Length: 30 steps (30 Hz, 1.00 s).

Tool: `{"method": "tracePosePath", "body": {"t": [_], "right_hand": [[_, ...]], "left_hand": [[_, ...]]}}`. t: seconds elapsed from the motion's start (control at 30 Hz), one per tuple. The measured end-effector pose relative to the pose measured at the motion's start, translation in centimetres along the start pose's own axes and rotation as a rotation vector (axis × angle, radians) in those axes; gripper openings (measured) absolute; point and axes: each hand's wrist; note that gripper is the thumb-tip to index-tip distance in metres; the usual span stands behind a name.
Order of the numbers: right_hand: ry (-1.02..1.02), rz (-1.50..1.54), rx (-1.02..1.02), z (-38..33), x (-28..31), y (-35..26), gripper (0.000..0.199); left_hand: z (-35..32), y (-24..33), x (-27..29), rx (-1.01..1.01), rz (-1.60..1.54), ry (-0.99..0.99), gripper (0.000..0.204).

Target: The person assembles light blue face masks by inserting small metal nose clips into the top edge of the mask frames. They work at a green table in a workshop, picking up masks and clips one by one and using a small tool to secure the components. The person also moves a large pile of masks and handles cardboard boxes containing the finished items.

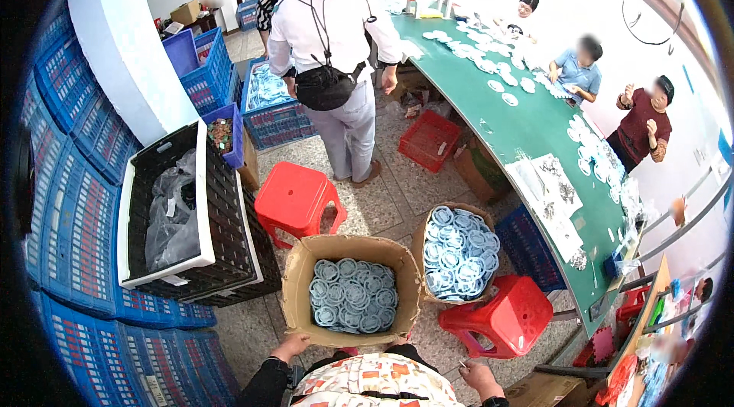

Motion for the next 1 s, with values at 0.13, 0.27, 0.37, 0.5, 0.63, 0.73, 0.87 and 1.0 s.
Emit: {"method": "tracePosePath", "body": {"t": [0.13, 0.27, 0.37, 0.5, 0.63, 0.73, 0.87, 1.0], "right_hand": [[0.01, -0.046, -0.018, -0.5, 0.7, 0.4, 0.04], [0.006, -0.09, -0.029, 0.0, 1.8, 0.0, 0.04], [0.028, -0.112, -0.093, -0.3, 1.7, -0.1, 0.04], [0.027, -0.037, -0.129, -2.1, 1.0, -0.6, 0.041], [-0.043, -0.02, -0.161, -3.1, 0.4, -1.9, 0.044], [-0.054, -0.014, -0.249, -4.8, -3.1, 3.0, 0.041], [-0.049, 0.032, -0.265, -4.7, -4.8, 3.5, 0.042], [-0.028, 0.056, -0.277, -4.2, -5.8, 2.9, 0.043]], "left_hand": [[0.0, -0.2, 0.0, -0.045, -0.093, 0.037, 0.044], [0.3, -1.3, -0.2, 0.011, -0.141, 0.021, 0.044], [0.2, -1.2, 0.0, -0.054, -0.209, 0.052, 0.043], [0.2, -1.6, 0.5, -0.158, -0.249, 0.084, 0.046], [0.4, -4.4, 0.4, -0.135, -0.242, 0.165, 0.044], [-4.9, 3.8, 4.6, -0.271, -0.305, -0.036, 0.039], [-4.0, 1.8, 4.2, -0.255, -0.372, 0.027, 0.036], [-3.1, 3.0, 4.1, -0.195, -0.254, -0.002, 0.036]]}}
Point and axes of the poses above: each hand's wrist, its own z-axis towards the middle knuckle, its own x-axis out of the back of the hand, y = z × x, and after that the axes turned 5 degrees about z, right-handed
